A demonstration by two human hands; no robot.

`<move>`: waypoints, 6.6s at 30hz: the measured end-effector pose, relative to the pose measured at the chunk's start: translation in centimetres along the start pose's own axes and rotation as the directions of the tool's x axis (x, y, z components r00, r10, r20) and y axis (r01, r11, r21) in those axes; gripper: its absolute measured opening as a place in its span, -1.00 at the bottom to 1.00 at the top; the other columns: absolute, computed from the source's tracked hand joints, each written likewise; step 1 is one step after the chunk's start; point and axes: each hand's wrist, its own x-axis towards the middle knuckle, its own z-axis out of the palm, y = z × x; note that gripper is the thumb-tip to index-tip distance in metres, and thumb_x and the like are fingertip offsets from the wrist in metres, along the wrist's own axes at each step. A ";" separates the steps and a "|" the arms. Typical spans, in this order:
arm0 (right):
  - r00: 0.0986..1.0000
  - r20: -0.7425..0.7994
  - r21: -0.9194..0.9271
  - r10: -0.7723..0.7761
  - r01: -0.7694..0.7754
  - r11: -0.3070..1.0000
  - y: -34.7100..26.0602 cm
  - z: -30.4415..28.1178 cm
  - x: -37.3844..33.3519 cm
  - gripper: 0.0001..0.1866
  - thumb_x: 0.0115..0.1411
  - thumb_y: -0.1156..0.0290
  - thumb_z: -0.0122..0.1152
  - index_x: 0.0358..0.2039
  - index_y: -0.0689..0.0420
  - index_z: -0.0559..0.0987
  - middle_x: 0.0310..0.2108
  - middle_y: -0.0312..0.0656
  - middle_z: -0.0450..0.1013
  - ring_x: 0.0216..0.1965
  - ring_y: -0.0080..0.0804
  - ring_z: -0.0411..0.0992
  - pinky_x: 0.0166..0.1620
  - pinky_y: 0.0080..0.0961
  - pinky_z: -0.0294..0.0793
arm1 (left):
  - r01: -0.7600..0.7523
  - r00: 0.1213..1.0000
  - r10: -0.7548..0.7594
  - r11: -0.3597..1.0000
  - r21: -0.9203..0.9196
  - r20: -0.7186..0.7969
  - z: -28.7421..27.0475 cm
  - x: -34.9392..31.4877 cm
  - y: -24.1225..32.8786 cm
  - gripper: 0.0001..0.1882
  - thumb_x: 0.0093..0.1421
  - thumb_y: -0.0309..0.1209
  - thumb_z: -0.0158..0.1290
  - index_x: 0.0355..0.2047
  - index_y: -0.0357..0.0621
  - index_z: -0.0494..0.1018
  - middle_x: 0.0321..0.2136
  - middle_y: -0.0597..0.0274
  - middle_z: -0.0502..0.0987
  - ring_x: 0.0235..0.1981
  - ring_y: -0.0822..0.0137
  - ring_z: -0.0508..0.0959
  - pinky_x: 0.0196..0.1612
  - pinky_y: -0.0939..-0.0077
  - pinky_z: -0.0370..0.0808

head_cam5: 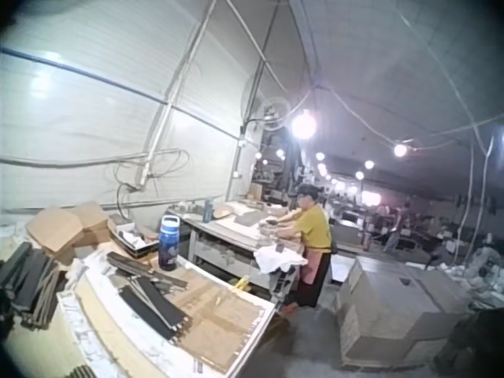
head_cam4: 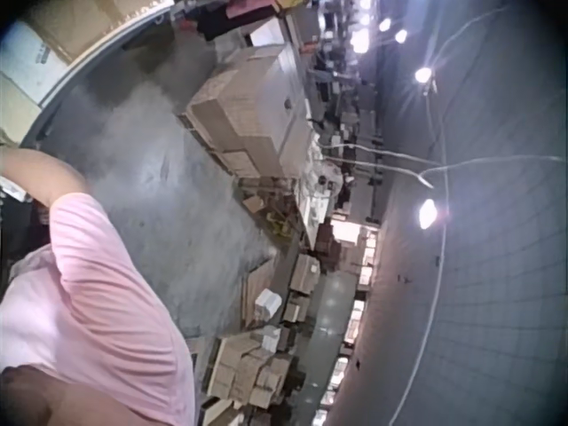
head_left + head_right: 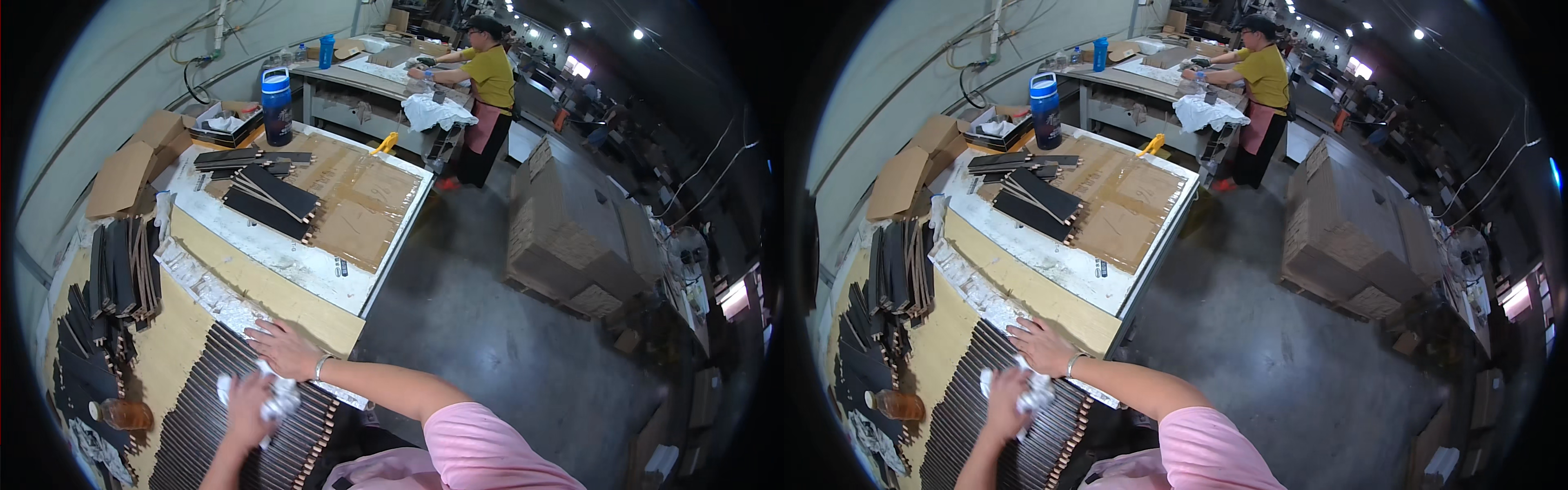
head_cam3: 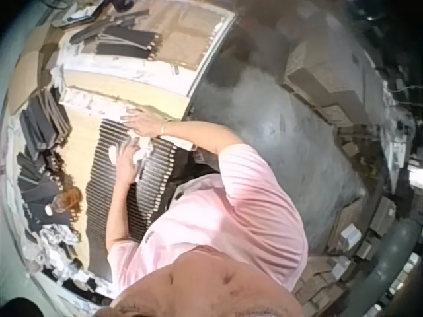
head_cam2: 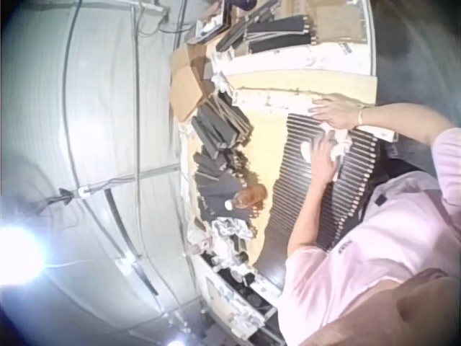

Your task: The person rubs a row of wooden slats with a sponge, wipes them with a cloth, pours liquid from a bottle onto the cloth, and wipes down the wooden slats again.

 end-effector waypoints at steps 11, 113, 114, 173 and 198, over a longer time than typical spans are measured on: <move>0.998 0.064 -0.167 -0.002 0.013 0.986 0.9 -1.5 0.0 -0.45 0.74 0.17 0.12 0.59 0.06 0.65 0.79 -0.20 0.38 0.83 -0.04 0.20 0.80 0.12 0.14 | -0.293 0.919 0.247 0.950 0.110 0.308 -0.4 -0.7 3.0 -0.16 0.18 -0.44 0.41 0.53 0.27 0.67 0.43 0.13 0.68 0.30 -0.04 0.68 0.41 -0.13 0.59; 0.990 0.140 -0.077 0.025 -0.015 0.997 -5.1 5.0 6.5 -0.34 0.65 0.12 0.18 0.62 0.18 0.62 0.68 0.13 0.48 0.70 0.40 0.33 0.75 0.20 0.26 | 0.983 -0.035 -0.881 -0.116 0.145 -0.471 -51.4 -44.7 -51.8 0.43 0.07 0.57 0.56 0.75 -0.01 0.38 0.68 -0.18 0.44 0.72 -0.23 0.42 0.66 -0.64 0.31; 0.990 0.138 -0.082 0.030 -0.018 0.996 -5.0 4.5 5.9 -0.33 0.65 0.12 0.17 0.62 0.18 0.62 0.68 0.13 0.48 0.70 0.40 0.33 0.75 0.20 0.26 | 0.992 0.052 -0.825 -0.024 0.127 -0.562 -50.6 -44.3 -50.6 0.31 0.18 0.46 0.55 0.74 -0.03 0.40 0.69 -0.15 0.43 0.69 -0.24 0.43 0.64 -0.74 0.26; 0.991 0.127 -0.045 0.029 -0.024 0.999 -5.6 3.0 5.0 -0.39 0.60 0.32 0.17 0.58 0.19 0.65 0.70 0.04 0.49 0.75 0.36 0.27 0.79 0.17 0.22 | -0.047 0.022 -0.981 0.191 -0.980 -0.192 -32.1 -46.1 -39.8 -0.67 0.45 -0.63 0.49 0.01 -0.25 0.52 -0.18 0.04 0.75 -0.19 0.22 0.82 -0.11 0.26 0.82; 0.996 0.092 -0.031 0.004 -0.001 1.000 -5.1 4.1 6.1 -0.37 0.51 0.34 0.22 0.56 0.14 0.67 0.66 0.04 0.53 0.68 0.40 0.35 0.73 0.21 0.32 | 0.558 -0.270 -0.788 0.341 -0.757 -0.553 -53.2 -41.6 -58.0 -0.61 0.28 -0.39 0.71 -0.02 -0.35 0.83 0.01 -0.13 0.90 0.00 0.02 0.89 0.09 0.04 0.79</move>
